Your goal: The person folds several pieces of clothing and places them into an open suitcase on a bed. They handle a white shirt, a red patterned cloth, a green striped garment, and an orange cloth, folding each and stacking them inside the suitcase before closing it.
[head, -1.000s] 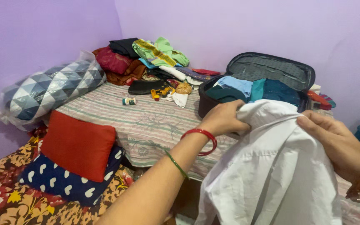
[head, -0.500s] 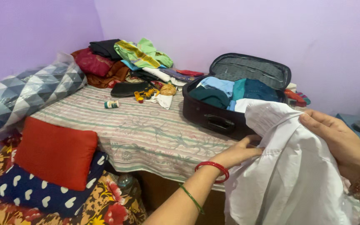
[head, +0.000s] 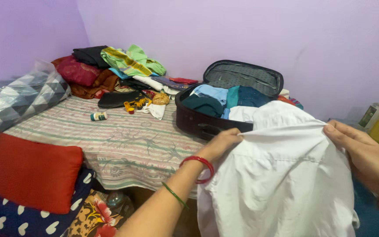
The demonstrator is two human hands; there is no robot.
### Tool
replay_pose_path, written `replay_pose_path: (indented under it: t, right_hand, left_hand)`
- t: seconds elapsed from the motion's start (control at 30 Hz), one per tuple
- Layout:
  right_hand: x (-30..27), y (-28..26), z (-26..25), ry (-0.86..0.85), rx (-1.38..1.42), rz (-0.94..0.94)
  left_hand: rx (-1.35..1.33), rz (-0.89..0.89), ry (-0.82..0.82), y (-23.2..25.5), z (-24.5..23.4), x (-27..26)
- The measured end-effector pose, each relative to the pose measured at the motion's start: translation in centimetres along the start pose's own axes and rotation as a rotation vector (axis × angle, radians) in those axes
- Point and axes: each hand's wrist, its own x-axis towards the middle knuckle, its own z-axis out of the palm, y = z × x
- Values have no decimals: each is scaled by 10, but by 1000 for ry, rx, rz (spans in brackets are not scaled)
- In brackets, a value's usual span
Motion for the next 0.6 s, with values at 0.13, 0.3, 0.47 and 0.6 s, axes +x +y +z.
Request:
replay_pose_path:
  t: [0.13, 0.3, 0.47, 0.6]
  right_hand:
    - [3, 1, 6, 113, -67, 71]
    - [7, 4, 1, -79, -16, -26]
    - [3, 0, -1, -120, -123, -14]
    - [-1, -8, 2, -93, -299, 141]
  left_hand:
    - [269, -235, -56, 75, -23, -8]
    - [733, -257, -262, 121, -42, -27]
    - [591, -140, -219, 100, -58, -21]
    - [585, -110, -205, 89, -59, -15]
